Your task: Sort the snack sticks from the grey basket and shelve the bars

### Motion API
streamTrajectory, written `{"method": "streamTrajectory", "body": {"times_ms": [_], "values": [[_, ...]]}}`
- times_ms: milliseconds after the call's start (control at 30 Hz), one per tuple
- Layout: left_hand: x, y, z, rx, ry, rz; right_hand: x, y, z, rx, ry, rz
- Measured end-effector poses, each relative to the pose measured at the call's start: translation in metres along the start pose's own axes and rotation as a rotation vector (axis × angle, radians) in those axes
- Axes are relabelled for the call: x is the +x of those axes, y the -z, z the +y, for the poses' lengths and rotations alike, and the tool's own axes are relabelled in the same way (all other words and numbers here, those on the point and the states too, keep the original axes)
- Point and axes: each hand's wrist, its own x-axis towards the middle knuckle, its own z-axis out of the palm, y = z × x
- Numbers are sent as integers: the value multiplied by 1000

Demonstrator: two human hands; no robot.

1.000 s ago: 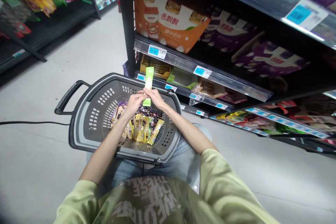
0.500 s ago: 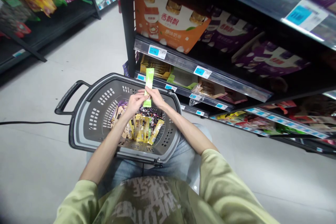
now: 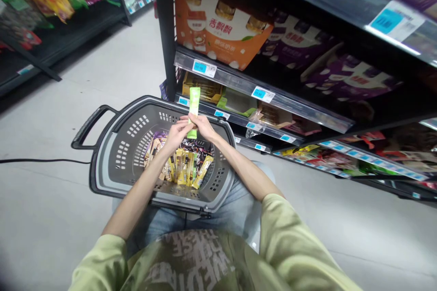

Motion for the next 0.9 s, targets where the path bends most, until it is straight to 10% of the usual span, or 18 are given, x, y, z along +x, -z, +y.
{"method": "streamTrajectory", "body": {"times_ms": [900], "values": [[-1,-1,4,-32,3,-17,-1,-5,-2,-25,21,20]]}}
